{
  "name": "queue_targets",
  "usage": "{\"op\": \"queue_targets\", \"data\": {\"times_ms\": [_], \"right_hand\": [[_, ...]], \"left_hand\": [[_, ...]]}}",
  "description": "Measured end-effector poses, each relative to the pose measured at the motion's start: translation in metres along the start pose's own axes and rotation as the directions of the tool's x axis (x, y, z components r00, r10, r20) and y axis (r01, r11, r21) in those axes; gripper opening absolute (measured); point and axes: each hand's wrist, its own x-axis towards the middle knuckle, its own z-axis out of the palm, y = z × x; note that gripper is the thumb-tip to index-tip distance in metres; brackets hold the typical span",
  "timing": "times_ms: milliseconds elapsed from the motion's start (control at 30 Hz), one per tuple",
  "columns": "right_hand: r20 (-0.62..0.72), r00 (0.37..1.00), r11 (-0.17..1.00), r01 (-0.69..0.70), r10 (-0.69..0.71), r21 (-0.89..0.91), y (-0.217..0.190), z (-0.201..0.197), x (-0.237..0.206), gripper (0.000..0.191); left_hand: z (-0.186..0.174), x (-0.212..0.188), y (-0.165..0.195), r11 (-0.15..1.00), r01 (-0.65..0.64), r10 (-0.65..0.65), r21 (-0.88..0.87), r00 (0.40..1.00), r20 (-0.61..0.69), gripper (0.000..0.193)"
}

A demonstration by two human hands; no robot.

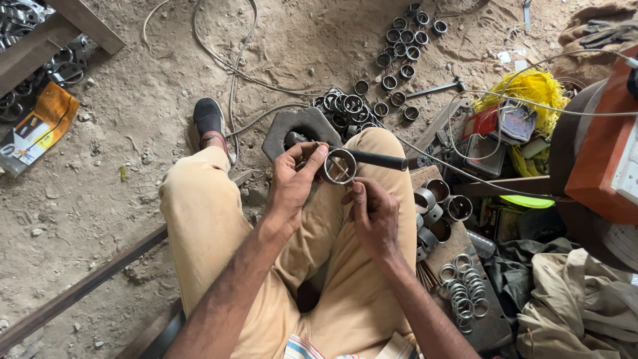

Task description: The person sits cross-legged and uses a hammer to strike a metal ring placed on a metal rod. They repeatedly pick up metal rings, position them on the rod, and hammer them to shape or secure them.

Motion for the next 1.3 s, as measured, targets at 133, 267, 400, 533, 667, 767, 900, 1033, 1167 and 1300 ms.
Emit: {"op": "queue_targets", "data": {"times_ms": [133, 267, 400, 533, 667, 767, 900, 1033, 1167, 1300], "right_hand": [[-0.016, 0.999, 0.997, 0.041, -0.042, -0.059, 0.004, 0.001, 0.000, 0.021], [-0.057, 0.997, 0.998, 0.054, -0.057, -0.042, 0.003, 0.006, -0.007, 0.015], [-0.117, 0.993, 1.000, -0.007, 0.008, 0.011, -0.007, 0.008, -0.010, 0.015], [-0.145, 0.989, 1.000, -0.017, 0.016, -0.003, -0.017, 0.010, -0.010, 0.018], [-0.151, 0.989, 1.000, -0.010, 0.010, 0.000, -0.018, 0.010, -0.007, 0.019], [-0.157, 0.987, 0.999, -0.041, 0.045, 0.031, -0.017, 0.012, -0.007, 0.017], [-0.155, 0.988, 1.000, -0.012, 0.015, 0.015, -0.017, 0.012, -0.005, 0.016], [-0.152, 0.988, 0.999, -0.013, 0.006, -0.047, -0.021, 0.010, -0.003, 0.014], [-0.156, 0.984, 0.991, 0.074, -0.091, -0.108, -0.027, 0.009, -0.001, 0.015], [-0.148, 0.986, 0.992, 0.065, -0.080, -0.109, -0.031, 0.009, 0.000, 0.016]], "left_hand": [[-0.002, 0.000, -0.005, 0.999, 0.034, -0.034, -0.019, 0.999, -0.026, 0.019], [-0.006, 0.004, -0.017, 0.999, -0.019, 0.018, -0.042, 0.999, -0.028, 0.020], [-0.004, 0.005, -0.025, 0.999, -0.054, 0.054, 0.003, 0.998, -0.026, 0.019], [-0.006, 0.005, -0.024, 0.999, -0.018, 0.019, 0.042, 0.999, -0.036, 0.017], [-0.006, 0.007, -0.025, 0.998, -0.024, 0.027, 0.055, 0.999, -0.044, 0.016], [-0.006, 0.008, -0.023, 0.997, -0.027, 0.030, 0.067, 0.999, -0.037, 0.016], [-0.004, 0.007, -0.017, 0.997, -0.048, 0.049, 0.052, 0.999, -0.005, 0.017], [-0.001, 0.006, -0.010, 0.997, -0.006, 0.007, 0.079, 1.000, -0.009, 0.017], [-0.002, 0.007, -0.007, 0.992, -0.063, 0.061, 0.111, 0.998, 0.015, 0.017], [-0.001, 0.008, -0.008, 0.988, -0.081, 0.080, 0.135, 0.997, 0.011, 0.017]]}}
